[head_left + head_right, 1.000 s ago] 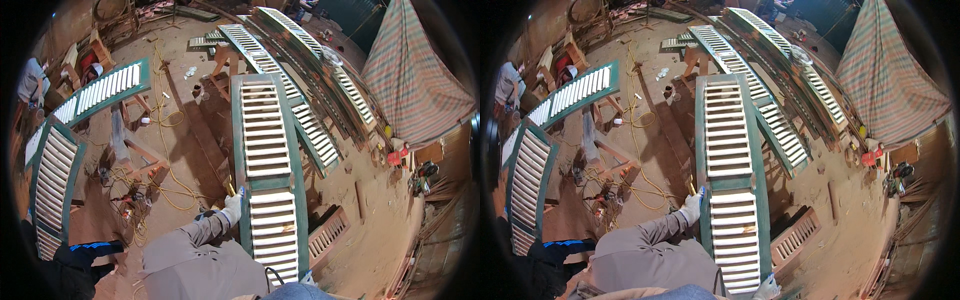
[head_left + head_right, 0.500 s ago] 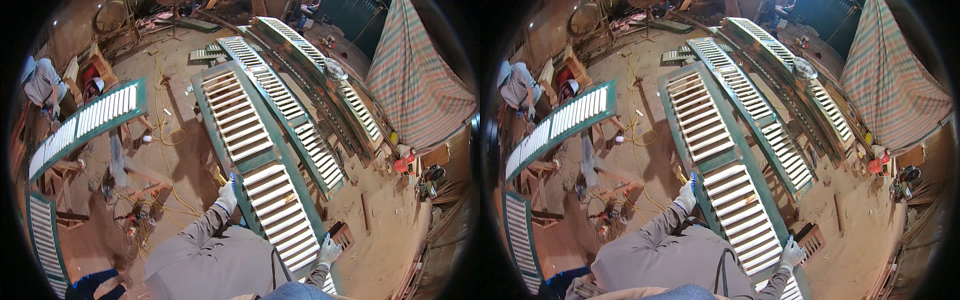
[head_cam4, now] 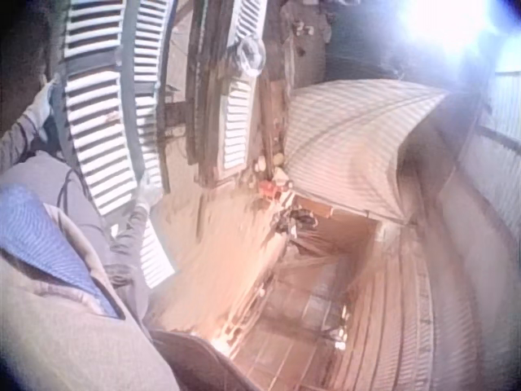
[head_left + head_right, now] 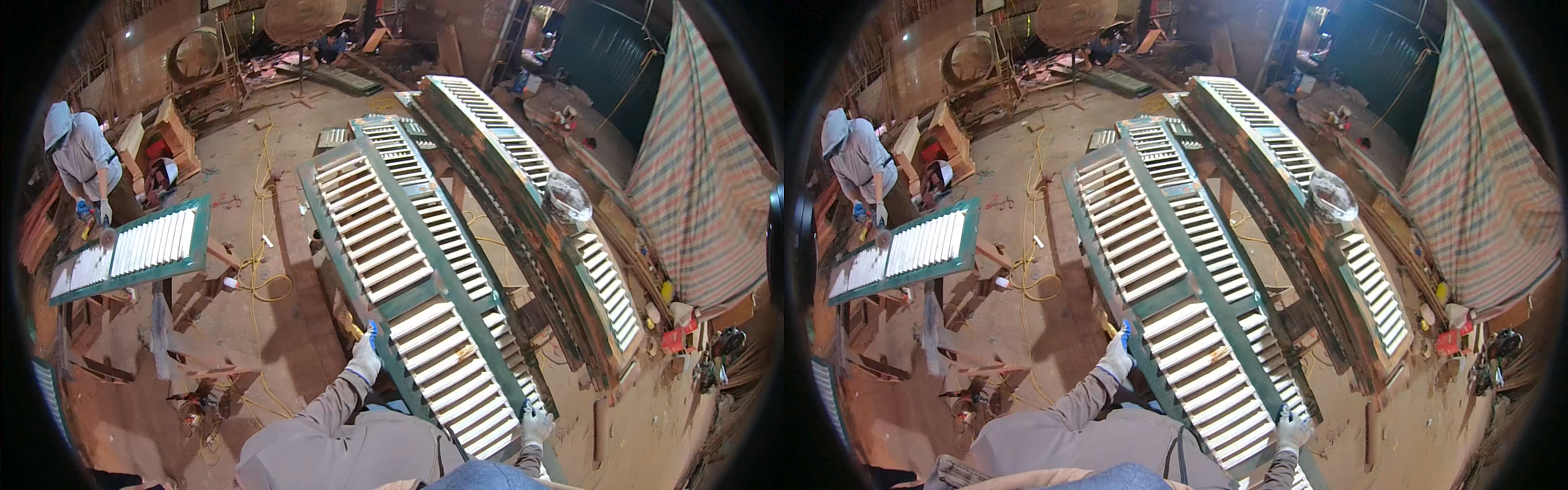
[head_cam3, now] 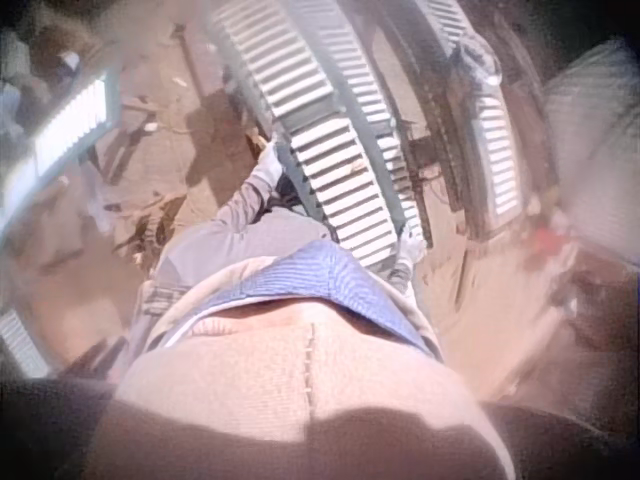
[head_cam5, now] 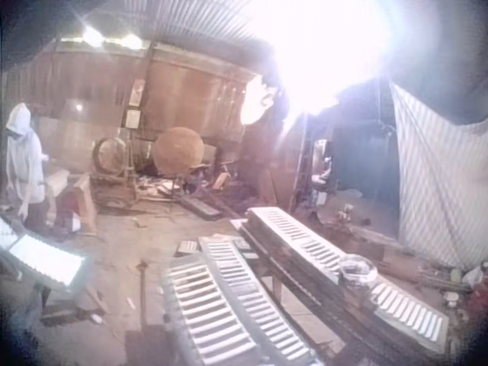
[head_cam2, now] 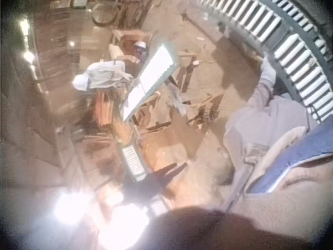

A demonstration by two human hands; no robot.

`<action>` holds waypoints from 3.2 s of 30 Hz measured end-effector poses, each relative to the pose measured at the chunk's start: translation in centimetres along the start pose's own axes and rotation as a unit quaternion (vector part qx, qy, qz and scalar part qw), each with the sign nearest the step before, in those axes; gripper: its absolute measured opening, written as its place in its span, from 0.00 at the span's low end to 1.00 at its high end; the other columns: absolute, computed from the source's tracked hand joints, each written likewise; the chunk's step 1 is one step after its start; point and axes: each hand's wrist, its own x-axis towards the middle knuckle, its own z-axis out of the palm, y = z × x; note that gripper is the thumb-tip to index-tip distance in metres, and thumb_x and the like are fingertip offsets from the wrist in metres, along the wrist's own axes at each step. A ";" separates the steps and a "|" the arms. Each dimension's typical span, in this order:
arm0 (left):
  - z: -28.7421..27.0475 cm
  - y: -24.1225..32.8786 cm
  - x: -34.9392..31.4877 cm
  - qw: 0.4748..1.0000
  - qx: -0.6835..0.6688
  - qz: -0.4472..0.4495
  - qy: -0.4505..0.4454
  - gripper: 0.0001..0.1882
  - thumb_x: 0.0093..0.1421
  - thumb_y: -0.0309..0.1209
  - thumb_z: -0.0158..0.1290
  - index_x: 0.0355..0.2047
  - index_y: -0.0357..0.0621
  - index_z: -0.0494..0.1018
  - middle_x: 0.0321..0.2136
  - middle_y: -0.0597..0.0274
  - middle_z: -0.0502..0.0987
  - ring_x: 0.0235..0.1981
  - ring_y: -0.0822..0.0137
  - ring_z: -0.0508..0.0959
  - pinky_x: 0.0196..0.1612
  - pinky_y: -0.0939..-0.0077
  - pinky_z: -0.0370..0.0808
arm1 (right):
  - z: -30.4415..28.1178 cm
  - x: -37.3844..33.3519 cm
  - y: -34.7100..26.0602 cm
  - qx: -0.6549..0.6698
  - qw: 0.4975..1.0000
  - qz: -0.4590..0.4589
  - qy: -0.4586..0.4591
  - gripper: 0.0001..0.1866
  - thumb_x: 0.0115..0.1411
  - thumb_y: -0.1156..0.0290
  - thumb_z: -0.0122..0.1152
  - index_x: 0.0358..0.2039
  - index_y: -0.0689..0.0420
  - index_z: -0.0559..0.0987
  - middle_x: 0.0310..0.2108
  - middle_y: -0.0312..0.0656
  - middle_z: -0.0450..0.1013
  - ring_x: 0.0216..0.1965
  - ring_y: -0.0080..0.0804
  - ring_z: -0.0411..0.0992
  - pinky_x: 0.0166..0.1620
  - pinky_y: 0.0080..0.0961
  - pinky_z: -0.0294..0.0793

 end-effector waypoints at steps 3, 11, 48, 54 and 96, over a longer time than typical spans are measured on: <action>4.9 1.1 2.3 0.994 0.075 0.029 0.070 0.35 0.56 0.61 0.61 0.54 0.52 0.72 0.46 0.59 0.80 0.43 0.55 0.78 0.52 0.47 0.70 | -0.2 6.4 -1.6 0.003 0.999 -0.050 0.011 0.29 0.62 0.35 0.49 0.46 0.42 0.85 0.46 0.48 0.80 0.60 0.52 0.67 0.65 0.51 0.55; 12.1 5.5 11.7 0.999 0.025 0.023 0.016 0.42 0.59 0.62 0.57 0.64 0.48 0.63 0.61 0.56 0.70 0.57 0.50 0.70 0.64 0.42 0.58 | -2.0 15.9 -11.2 0.012 0.998 -0.056 -0.037 0.32 0.61 0.32 0.47 0.46 0.43 0.85 0.50 0.47 0.78 0.62 0.56 0.64 0.65 0.54 0.54; 28.1 24.5 27.3 0.999 0.043 -0.005 0.021 0.20 0.62 0.53 0.59 0.36 0.51 0.75 0.26 0.64 0.76 0.23 0.61 0.75 0.26 0.62 0.74 | -0.4 26.6 -36.8 0.010 0.986 0.020 -0.166 0.34 0.63 0.33 0.45 0.55 0.44 0.80 0.54 0.51 0.75 0.62 0.55 0.64 0.64 0.51 0.56; 30.6 24.0 26.8 0.996 0.047 0.005 0.076 0.21 0.59 0.51 0.64 0.36 0.47 0.74 0.25 0.64 0.76 0.21 0.63 0.75 0.22 0.64 0.72 | -1.8 27.9 -36.5 0.053 0.993 0.006 -0.109 0.26 0.64 0.41 0.50 0.51 0.44 0.82 0.48 0.44 0.79 0.55 0.53 0.70 0.60 0.50 0.62; 46.5 16.3 -0.5 0.196 0.694 0.246 -0.647 0.26 0.55 0.48 0.65 0.36 0.39 0.68 0.25 0.46 0.73 0.28 0.46 0.78 0.32 0.57 0.74 | -11.5 16.8 -45.9 -0.012 0.955 -0.002 0.297 0.23 0.55 0.58 0.67 0.54 0.37 0.80 0.49 0.33 0.70 0.43 0.35 0.68 0.44 0.35 0.69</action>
